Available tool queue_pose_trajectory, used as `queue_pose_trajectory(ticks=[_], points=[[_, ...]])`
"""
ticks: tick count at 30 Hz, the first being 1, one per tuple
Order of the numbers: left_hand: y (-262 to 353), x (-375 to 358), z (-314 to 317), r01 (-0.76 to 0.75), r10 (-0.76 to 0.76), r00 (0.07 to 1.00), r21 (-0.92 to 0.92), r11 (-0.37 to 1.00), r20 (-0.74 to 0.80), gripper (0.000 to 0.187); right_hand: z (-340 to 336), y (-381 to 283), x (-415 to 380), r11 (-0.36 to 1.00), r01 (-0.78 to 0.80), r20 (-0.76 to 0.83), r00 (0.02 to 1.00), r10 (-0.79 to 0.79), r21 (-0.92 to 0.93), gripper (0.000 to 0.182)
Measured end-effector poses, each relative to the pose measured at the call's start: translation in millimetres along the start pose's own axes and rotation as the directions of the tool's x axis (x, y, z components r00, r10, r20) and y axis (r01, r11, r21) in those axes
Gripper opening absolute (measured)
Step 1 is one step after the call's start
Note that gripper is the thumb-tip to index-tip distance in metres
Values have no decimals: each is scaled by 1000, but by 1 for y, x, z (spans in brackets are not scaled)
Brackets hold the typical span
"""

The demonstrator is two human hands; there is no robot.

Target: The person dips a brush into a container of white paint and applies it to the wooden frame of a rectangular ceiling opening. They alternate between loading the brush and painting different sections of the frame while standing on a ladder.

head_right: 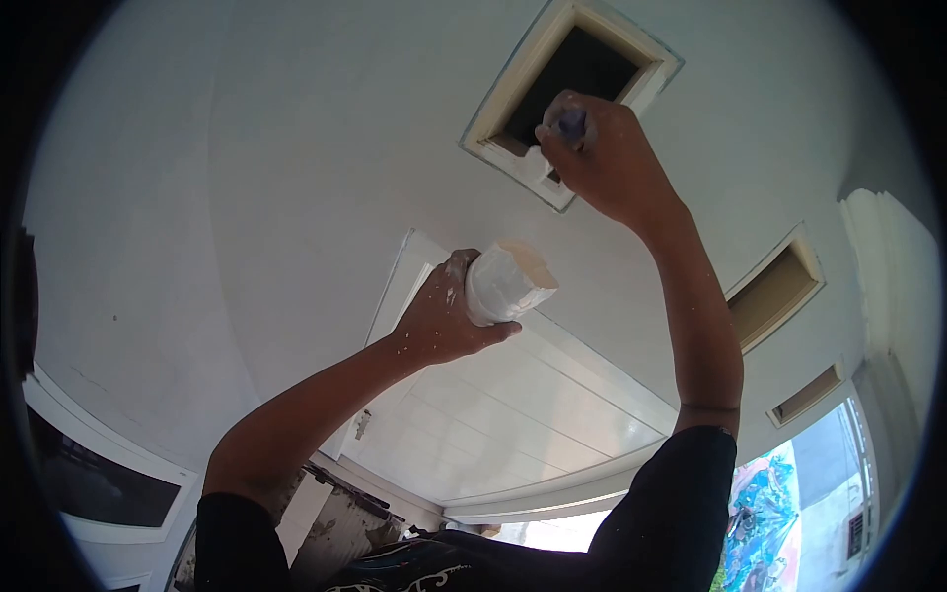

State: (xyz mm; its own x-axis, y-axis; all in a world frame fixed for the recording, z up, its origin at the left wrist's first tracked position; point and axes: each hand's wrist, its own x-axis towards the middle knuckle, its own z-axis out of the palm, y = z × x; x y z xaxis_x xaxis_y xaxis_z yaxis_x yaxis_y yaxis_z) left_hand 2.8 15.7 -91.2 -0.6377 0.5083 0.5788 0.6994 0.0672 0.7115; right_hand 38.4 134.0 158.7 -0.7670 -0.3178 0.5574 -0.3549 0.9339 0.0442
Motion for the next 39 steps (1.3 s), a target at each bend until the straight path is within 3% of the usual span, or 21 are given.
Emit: queue_pose_trajectory(ticks=[2, 4, 6, 11, 13, 16, 20, 22, 23, 30, 37, 39], points=[[-1, 0, 0, -11, 11, 1000, 13, 1000, -12, 102, 5, 0, 9, 1000, 5, -68, 998, -3, 23, 15], [-3, 0, 4, -25, 25, 1000, 22, 999, -16, 102, 15, 6, 10, 975, 72, -122, 991, -47, 210, 14], [-7, -1, 7, -92, 98, 992, 82, 992, -74, 102, 11, 9, 4, 986, 20, -62, 998, -10, 168, 15], [-8, 1, 7, -92, 95, 993, 43, 995, -68, 102, -6, 2, -11, 992, -125, 40, 991, 124, 3, 14], [-6, 1, 5, -100, 101, 993, 13, 995, -57, 103, -3, 8, -18, 977, -30, -129, 990, 59, 212, 11], [-2, -1, 5, -62, 62, 998, -2, 998, -28, 103, 3, 13, -27, 969, 27, -153, 988, 11, 244, 8], [-3, -5, 8, -130, 130, 991, -4, 992, 32, 104, -2, 25, -34, 958, -53, -163, 981, 102, 283, 10], [-5, -6, 14, -187, 187, 982, 4, 982, 38, 104, -8, 28, -42, 896, 102, -331, 942, 52, 432, 11], [-7, -6, 17, -188, 189, 981, -25, 982, 39, 105, -11, 29, -47, 885, 89, -334, 939, 77, 456, 11], [-3, -8, 19, -127, 132, 988, -67, 990, 79, 105, 0, 38, -84, 887, 177, -412, 911, 16, 427, 17], [-7, -8, 20, -85, 89, 993, -61, 994, 73, 103, 14, 54, -117, 793, 173, -494, 851, 178, 584, 25], [-8, -6, 19, -170, 172, 984, -37, 985, 46, 103, 19, 56, -124, 776, 184, -522, 827, 210, 603, 27]])
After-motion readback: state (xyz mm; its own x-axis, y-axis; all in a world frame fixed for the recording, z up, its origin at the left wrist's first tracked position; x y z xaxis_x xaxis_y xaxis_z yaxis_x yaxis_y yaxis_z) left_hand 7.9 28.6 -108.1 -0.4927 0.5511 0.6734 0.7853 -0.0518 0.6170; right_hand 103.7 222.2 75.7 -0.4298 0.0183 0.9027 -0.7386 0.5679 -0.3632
